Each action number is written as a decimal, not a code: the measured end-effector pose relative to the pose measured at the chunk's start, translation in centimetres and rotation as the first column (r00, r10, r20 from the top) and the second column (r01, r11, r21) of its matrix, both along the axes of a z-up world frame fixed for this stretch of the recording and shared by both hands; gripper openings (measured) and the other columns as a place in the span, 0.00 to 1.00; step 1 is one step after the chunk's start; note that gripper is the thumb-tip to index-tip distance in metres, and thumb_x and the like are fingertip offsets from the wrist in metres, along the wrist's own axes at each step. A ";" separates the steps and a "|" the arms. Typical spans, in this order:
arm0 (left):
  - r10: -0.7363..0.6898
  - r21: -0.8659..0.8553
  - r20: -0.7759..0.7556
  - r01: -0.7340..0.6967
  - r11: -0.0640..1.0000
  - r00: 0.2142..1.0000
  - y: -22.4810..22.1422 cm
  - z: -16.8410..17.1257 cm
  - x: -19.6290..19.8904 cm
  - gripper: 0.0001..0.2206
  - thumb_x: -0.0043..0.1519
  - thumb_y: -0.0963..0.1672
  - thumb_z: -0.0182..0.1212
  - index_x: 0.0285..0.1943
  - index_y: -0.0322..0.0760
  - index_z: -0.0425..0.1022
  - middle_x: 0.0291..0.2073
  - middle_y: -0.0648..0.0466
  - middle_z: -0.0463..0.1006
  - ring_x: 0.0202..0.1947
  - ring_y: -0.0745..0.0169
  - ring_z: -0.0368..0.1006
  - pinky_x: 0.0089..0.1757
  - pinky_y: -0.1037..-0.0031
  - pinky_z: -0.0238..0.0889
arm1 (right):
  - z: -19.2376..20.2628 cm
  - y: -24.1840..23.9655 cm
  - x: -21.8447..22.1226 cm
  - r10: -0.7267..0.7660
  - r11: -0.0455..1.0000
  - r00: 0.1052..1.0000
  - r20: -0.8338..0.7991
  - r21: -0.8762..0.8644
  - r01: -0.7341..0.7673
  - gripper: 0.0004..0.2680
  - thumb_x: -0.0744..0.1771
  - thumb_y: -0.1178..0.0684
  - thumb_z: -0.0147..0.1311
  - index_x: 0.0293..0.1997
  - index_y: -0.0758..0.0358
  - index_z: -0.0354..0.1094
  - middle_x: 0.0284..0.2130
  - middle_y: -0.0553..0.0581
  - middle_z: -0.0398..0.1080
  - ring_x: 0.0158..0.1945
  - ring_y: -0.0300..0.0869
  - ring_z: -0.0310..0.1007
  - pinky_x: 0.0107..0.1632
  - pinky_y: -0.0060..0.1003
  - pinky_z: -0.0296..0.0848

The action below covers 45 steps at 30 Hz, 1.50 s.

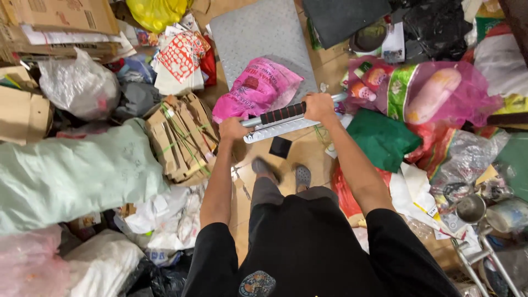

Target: Weighing bags of recyclables using a digital scale and recording the data in a business ledger.

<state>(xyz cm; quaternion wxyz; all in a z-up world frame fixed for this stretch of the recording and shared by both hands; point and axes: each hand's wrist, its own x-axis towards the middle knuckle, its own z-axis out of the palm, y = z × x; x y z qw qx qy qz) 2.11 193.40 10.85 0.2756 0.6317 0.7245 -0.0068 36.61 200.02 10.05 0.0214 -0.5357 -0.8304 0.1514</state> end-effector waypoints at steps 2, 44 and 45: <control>-0.014 -0.028 -0.018 0.014 1.000 1.000 2.4 -0.1 -2.5 0.27 0.42 0.59 0.72 0.48 0.49 0.85 0.41 0.44 0.83 0.45 0.43 0.79 0.49 0.57 0.70 | -0.4 2.3 -2.4 -0.022 1.000 0.999 -0.034 0.012 0.022 0.11 0.57 0.51 0.57 0.40 0.53 0.78 0.41 0.57 0.77 0.43 0.57 0.79 0.43 0.55 0.77; -0.342 -0.039 -0.054 0.340 0.940 0.938 69.4 1.2 -28.4 0.16 0.48 0.54 0.70 0.36 0.45 0.85 0.35 0.44 0.83 0.40 0.41 0.79 0.44 0.55 0.72 | 0.4 57.6 -28.5 -0.261 0.946 0.948 -0.183 0.148 0.290 0.04 0.58 0.56 0.59 0.30 0.61 0.73 0.31 0.63 0.72 0.35 0.61 0.75 0.40 0.53 0.72; -0.383 -0.036 -0.064 0.381 0.924 0.922 70.9 1.4 -29.3 0.15 0.47 0.54 0.70 0.35 0.44 0.84 0.35 0.43 0.83 0.39 0.40 0.79 0.44 0.55 0.72 | 0.6 58.4 -29.5 -0.280 0.946 0.942 -0.187 0.114 0.303 0.05 0.58 0.55 0.59 0.32 0.62 0.73 0.31 0.63 0.72 0.34 0.60 0.75 0.39 0.53 0.72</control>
